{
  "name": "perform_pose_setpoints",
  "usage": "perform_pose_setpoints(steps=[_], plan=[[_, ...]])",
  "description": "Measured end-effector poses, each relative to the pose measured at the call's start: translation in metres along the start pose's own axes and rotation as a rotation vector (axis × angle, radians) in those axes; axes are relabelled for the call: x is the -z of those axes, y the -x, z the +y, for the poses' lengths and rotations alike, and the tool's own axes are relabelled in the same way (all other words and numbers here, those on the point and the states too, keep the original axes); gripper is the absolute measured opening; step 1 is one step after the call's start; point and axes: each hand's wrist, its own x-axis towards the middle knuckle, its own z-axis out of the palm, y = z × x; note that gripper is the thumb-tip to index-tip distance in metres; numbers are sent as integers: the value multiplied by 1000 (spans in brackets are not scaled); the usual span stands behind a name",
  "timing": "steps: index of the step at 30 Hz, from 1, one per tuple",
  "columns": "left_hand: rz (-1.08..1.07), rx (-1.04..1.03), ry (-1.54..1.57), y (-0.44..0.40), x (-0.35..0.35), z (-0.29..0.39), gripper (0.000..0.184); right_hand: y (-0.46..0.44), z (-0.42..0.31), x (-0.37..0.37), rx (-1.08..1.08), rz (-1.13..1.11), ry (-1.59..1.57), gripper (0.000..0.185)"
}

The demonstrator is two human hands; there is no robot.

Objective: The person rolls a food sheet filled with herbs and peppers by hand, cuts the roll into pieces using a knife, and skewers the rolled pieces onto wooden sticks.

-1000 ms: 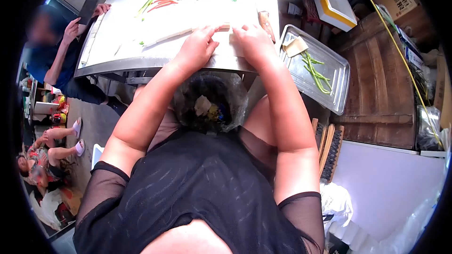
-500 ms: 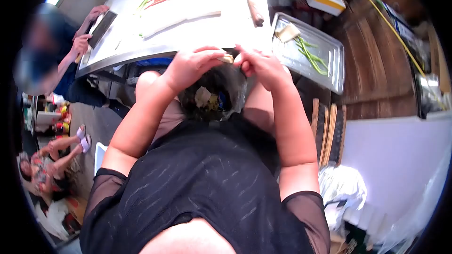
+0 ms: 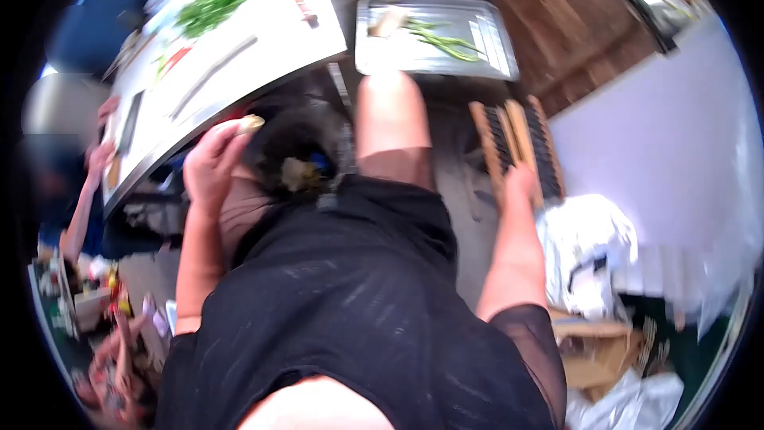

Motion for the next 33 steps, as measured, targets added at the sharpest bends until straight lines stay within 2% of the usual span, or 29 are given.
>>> perform_pose_setpoints(steps=[1, 2, 5, 8, 13, 15, 16, 17, 19, 21, 22, 23, 24, 26, 28, 33], plan=[[-7, -7, -2, 1, 3, 7, 20, -12, 17, -18, 52, -50, -20, 27], [-7, -12, -7, 0, 2, 12, 20, 0, 5, 5, 117, -86, -8, 25], [32, 11, 106, 0, 9, 8, 17, -25, 25, -24, 200, -45, 65, 25], [89, 73, 183, -5, 18, -5, 18, -9, -5, 15, 157, -37, 84, 21], [90, 158, 6, -32, 25, -43, 26, -16, -15, 32, 148, -39, 90, 20], [94, 142, -63, -52, 23, -57, 23, -21, -28, 37, 142, 92, -147, 23], [87, 136, -140, -61, 21, -64, 21, -30, -37, 32, 300, 186, -200, 25], [108, 125, -111, -69, 15, -75, 23, 3, -92, 75, 262, 77, -532, 23], [53, 215, -73, -79, 4, -94, 25, 49, -162, 114, 400, -199, -961, 16], [-2, 285, -31, -85, -2, -102, 25, 96, -218, 145, 521, -385, -991, 13], [-1, 310, -11, -85, -4, -104, 24, 111, -234, 142, 760, -284, -917, 27], [0, 336, 6, -84, -5, -107, 23, 138, -255, 163, 700, -508, -984, 38], [-7, 334, 10, -83, -8, -111, 23, 150, -272, 166, 792, -572, -949, 37], [121, 295, 136, -79, -13, -118, 22, 168, -305, 163, 1020, -493, -912, 36], [112, 288, 157, -79, -15, -121, 20, 171, -329, 160, 925, -590, -756, 31], [118, 349, 301, -79, -12, -108, 20, 175, -357, 147, 992, -564, -871, 29]])
